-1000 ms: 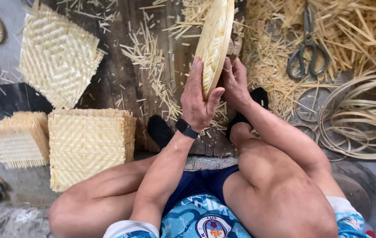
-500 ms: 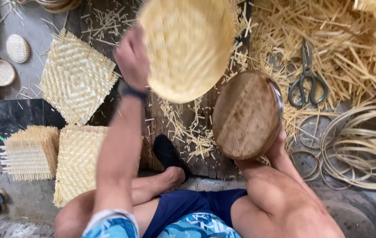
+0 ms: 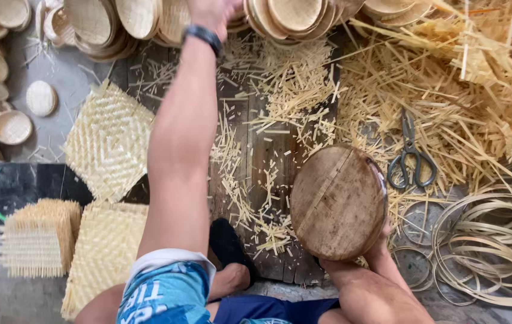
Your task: The person sits on the floor and repeatedly places a woven bamboo mat onto a circular wooden mold, then uses shears to trim the excess bamboo strips flush with the mold's edge. The person flips the mold, removes the trimmed mat, and repeats the process with additional mats.
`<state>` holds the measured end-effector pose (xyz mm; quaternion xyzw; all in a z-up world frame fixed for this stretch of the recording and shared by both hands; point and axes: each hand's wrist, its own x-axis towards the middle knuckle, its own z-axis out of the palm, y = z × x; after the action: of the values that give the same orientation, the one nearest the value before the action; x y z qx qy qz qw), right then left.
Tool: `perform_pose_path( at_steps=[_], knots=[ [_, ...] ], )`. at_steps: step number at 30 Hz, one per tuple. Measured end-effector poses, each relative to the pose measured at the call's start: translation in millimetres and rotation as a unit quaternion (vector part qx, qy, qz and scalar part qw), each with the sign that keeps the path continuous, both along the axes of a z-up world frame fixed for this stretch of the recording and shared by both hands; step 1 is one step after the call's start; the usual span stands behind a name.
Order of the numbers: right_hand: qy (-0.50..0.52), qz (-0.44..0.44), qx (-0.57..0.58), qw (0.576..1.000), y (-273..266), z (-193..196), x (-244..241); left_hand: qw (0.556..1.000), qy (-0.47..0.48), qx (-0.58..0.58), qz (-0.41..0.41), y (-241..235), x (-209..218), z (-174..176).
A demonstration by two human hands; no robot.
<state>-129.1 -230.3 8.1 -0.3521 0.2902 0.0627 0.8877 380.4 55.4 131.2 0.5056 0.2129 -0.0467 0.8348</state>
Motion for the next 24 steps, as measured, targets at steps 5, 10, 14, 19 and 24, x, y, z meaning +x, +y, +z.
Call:
perform_pose_path(
  at_steps=[5, 10, 14, 19, 24],
  knots=[
    [-0.002, 0.009, -0.030, 0.999, -1, 5, -1, 0.930, -0.036, 0.323, -0.173, 41, -119, -28],
    [-0.067, 0.012, 0.047, 0.997, 25, -9, 50, 0.783, -0.027, 0.572, -0.244, 126, -251, -76],
    [0.000, 0.052, 0.038, 0.998, 48, -7, 75, 0.560, 0.106, 0.769, -0.290, 226, -297, -95],
    [0.007, 0.143, 0.034, 0.989, 38, 24, 65, 0.490, 0.237, 0.798, -0.260, 313, -303, -116],
    [0.046, 0.172, -0.104, 0.979, 43, 0, 43, 0.467, 0.234, 0.807, -0.274, 359, -294, -139]
  ],
)
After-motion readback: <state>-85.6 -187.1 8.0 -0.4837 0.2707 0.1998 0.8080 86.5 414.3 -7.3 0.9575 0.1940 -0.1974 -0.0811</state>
